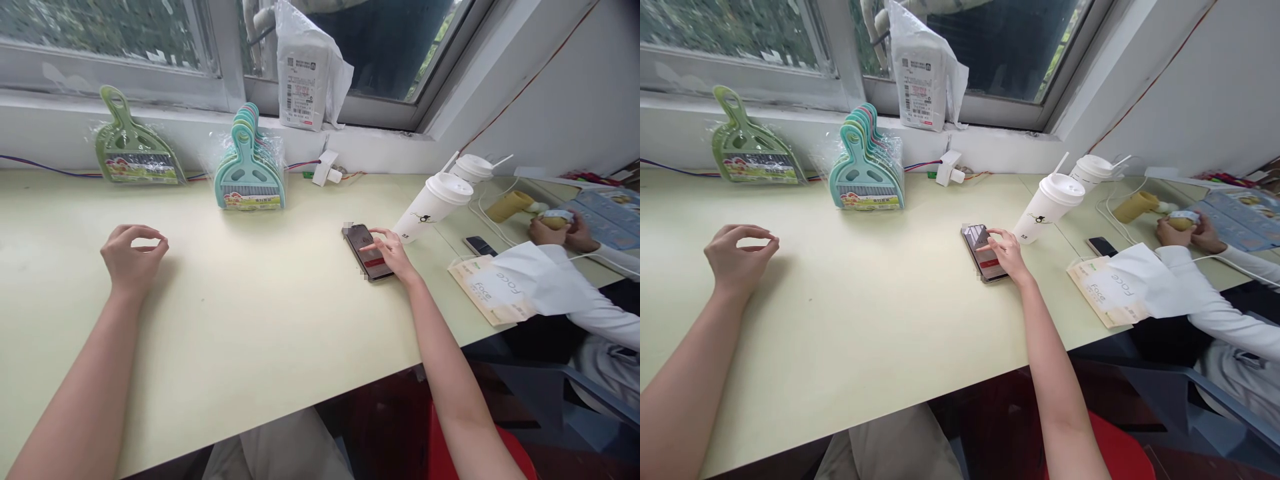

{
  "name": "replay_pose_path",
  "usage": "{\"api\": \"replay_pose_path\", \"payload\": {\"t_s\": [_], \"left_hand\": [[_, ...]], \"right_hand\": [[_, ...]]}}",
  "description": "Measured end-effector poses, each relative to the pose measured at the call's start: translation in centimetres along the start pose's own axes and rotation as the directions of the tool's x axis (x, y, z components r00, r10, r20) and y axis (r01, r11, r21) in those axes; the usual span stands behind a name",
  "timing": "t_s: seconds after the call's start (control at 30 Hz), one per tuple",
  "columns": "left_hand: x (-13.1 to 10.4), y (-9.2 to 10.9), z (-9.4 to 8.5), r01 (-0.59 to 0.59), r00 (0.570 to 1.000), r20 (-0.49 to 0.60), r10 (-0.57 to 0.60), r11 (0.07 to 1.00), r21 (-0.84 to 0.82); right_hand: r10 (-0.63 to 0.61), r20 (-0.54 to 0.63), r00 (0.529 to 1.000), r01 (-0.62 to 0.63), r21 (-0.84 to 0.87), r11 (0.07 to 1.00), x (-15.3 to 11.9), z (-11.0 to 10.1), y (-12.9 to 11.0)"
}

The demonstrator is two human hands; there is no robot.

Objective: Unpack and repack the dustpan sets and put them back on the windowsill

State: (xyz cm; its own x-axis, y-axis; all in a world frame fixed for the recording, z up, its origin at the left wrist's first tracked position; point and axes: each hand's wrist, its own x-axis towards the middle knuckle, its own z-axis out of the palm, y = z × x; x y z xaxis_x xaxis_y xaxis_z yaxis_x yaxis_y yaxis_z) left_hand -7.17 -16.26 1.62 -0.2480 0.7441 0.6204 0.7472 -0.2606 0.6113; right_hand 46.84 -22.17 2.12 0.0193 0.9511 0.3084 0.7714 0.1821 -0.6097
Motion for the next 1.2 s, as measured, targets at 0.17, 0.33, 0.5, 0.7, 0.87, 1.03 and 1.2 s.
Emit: {"api": "replay_pose_path", "payload": {"t_s": [0.17,0.33,0.5,0.7,0.87,1.03,1.2], "left_hand": [[0.0,-0.4,-0.2,-0.006,0.999,-0.031,0.01,0.994,0.11],[-0.1,-0.2,-0.3,0.001,1.0,-0.028,0.003,0.992,0.126],[0.0,-0.5,-0.2,0.021,0.999,-0.042,-0.016,0.992,0.127],[0.1,-0.4,-0.2,0.074,0.997,-0.035,-0.07,0.988,0.136],[0.2,-0.6,-0.2,0.076,0.997,-0.021,-0.074,0.987,0.145],[0.2,-0.7,-0.2,0.077,0.997,-0.004,-0.077,0.986,0.151],[0.2,-0.7,-0.2,0.076,0.996,0.042,-0.083,0.986,0.145]], "right_hand": [[-0.002,0.005,1.0,0.002,-0.002,1.0,0.0,0.0,0.0],[-0.002,0.004,1.0,0.002,0.003,1.0,0.0,-0.1,-0.2],[0.0,0.001,1.0,0.0,0.015,1.0,0.0,-0.1,-0.1],[0.013,0.008,1.0,-0.013,0.021,1.0,0.1,0.0,0.0],[-0.001,-0.049,0.999,0.006,0.101,0.995,0.0,0.1,0.0],[0.027,-0.162,0.986,-0.013,0.083,0.996,0.6,0.7,1.0],[0.017,0.009,1.0,-0.017,-0.032,0.999,3.6,1.2,2.4]]}}
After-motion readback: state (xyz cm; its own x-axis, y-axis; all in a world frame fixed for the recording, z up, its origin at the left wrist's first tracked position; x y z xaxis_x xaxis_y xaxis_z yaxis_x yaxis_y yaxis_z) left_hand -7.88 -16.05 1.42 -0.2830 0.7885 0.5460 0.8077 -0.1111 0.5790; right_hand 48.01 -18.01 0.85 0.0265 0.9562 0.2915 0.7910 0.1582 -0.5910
